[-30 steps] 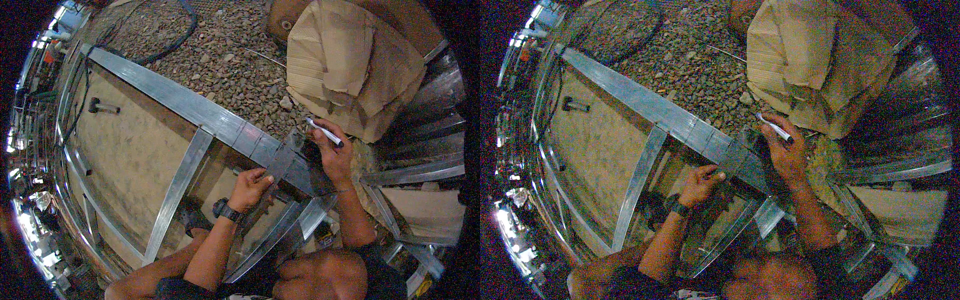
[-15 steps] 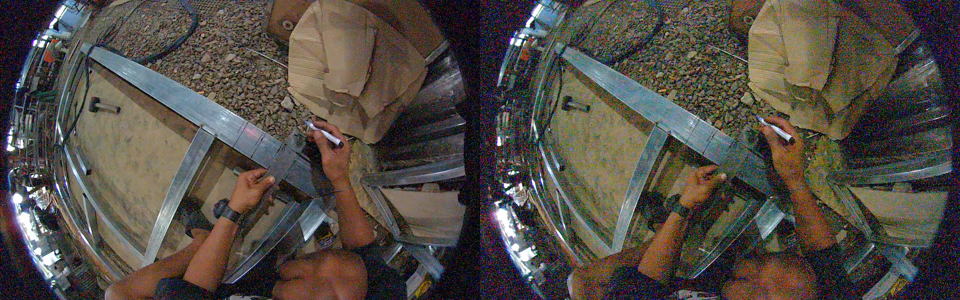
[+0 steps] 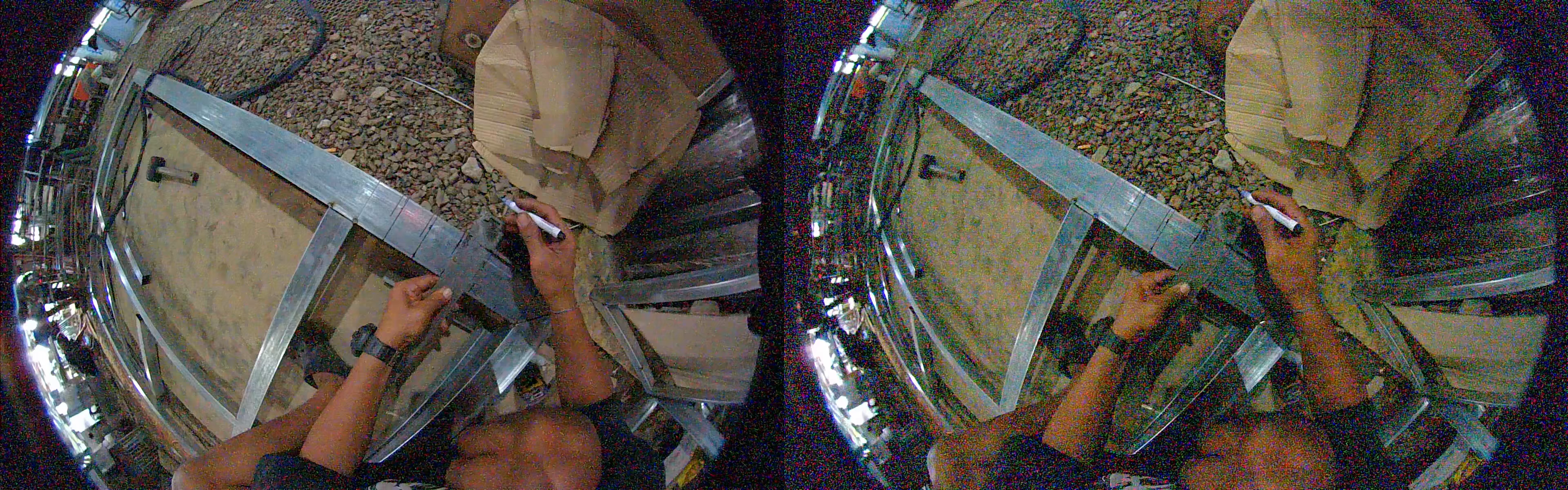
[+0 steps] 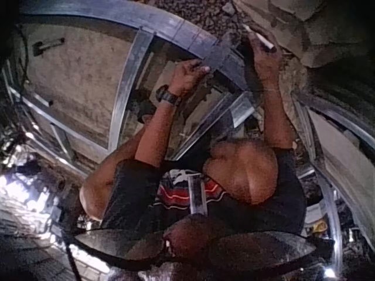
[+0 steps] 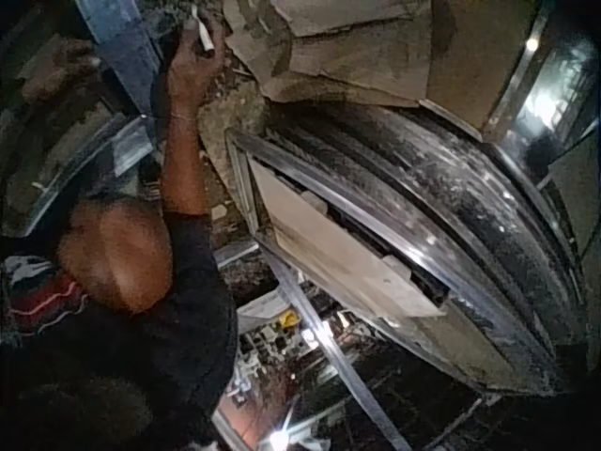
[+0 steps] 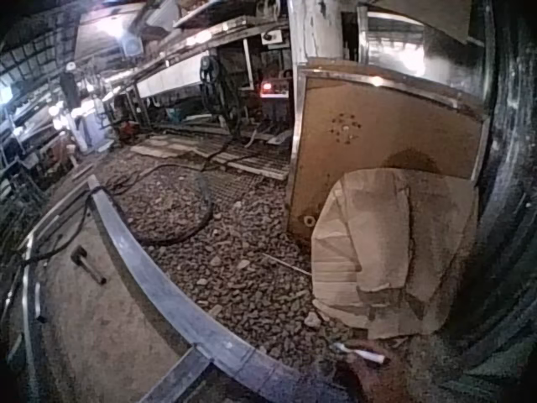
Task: The person measures and marks a metal frame using a tape measure, marker, and square tool. They repeatedly measure distances, mark points, and draw lines on the frame to prepare for cutting or assembly.
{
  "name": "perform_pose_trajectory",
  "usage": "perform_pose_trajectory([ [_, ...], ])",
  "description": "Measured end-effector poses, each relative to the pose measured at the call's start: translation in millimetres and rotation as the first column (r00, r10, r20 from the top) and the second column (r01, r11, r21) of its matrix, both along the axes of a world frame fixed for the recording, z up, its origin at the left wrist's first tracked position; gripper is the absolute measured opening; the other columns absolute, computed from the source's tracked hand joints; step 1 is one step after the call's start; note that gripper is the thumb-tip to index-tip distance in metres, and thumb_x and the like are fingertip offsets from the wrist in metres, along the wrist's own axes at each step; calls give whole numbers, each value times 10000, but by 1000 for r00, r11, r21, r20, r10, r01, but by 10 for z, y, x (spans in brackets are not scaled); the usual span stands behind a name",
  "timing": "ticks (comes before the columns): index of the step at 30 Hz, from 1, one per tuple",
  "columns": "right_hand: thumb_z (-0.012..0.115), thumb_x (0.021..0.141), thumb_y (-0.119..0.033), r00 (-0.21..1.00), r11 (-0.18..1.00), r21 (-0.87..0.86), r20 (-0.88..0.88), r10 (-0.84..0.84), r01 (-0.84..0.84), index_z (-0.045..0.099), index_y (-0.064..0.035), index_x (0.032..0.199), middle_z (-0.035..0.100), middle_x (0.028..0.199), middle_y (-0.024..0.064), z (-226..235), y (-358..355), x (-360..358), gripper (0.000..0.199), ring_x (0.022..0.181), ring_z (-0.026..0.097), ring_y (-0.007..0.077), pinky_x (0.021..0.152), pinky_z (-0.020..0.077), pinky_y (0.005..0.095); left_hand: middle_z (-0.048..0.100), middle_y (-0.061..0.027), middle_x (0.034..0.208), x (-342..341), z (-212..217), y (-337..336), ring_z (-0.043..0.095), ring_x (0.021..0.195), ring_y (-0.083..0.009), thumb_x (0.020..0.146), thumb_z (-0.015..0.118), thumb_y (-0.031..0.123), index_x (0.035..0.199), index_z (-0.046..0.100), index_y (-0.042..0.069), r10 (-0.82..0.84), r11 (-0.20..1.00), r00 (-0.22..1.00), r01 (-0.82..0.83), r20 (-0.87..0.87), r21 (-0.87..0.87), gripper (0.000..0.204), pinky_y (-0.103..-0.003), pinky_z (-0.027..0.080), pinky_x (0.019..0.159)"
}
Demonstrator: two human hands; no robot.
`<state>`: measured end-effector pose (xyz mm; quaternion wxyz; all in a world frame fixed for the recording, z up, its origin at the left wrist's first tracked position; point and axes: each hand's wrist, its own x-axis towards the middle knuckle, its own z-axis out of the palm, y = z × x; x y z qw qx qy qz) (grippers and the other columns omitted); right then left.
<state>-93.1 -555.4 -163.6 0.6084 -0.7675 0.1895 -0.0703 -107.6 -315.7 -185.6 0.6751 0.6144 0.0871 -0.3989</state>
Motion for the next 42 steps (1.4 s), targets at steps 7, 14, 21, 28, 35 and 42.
perform_pose_trajectory([
  [7, 637, 969, -156, 1000, 999, 32, -22, 4, -3, 653, -34, 1163, 719, 1020, 89, 64, 11, 5, 230, 944, 678, 165, 879, 520, 294, 691, -49, 843, -8, -13, 4, 625, 599, -127, 958, 643, 160, 1035, 659, -2, 6, 1000, 1000, -6, 5, -12, 180, -291, 527, 497],
  [14, 658, 950, -138, 1000, 998, 70, -22, 1, 1, 669, -59, 1145, 717, 1057, 82, 44, 9, 4, 210, 991, 671, 168, 892, 511, 291, 687, -45, 823, -47, -104, 5, 621, 579, -130, 960, 645, 173, 1020, 654, 8, 22, 1000, 1000, -21, 23, -12, 176, -296, 522, 485],
  [21, 641, 970, -162, 999, 998, 44, -7, 34, -34, 656, -27, 1152, 710, 1022, 77, 113, 8, 13, 227, 937, 671, 148, 878, 515, 284, 675, -40, 768, -19, -66, 5, 608, 523, -138, 959, 647, 193, 1005, 658, 19, -1, 1000, 1000, 1, 8, -12, 180, -301, 509, 467],
  [28, 705, 915, -273, 974, 988, 4, -171, 151, -153, 692, -68, 1042, 710, 944, 59, 329, 149, 101, 242, 875, 646, 143, 812, 516, 311, 675, -43, 765, -21, -52, 4, 612, 536, -139, 958, 646, 189, 1034, 657, 8, 4, 1000, 1000, -4, -4, -10, 197, -308, 511, 464],
  [35, 719, 903, -187, 824, 856, 232, -245, 510, -461, 675, -60, 937, 677, 785, -8, 221, 310, 220, 138, 661, 591, 71, 600, 483, 260, 680, -58, 781, 7, -32, -10, 619, 550, -143, 956, 647, 179, 1052, 657, -2, -17, 1000, 1000, 17, 19, 11, 205, -310, 524, 474],
  [42, 675, 917, -279, 752, 794, 167, -257, 607, -584, 694, -42, 963, 709, 838, 67, 85, 297, 260, 242, 760, 653, 152, 724, 522, 344, 691, -65, 805, 7, 4, -11, 629, 571, -148, 955, 647, 165, 1058, 660, -11, 4, 1000, 1000, -4, -8, -6, 204, -305, 537, 494],
])
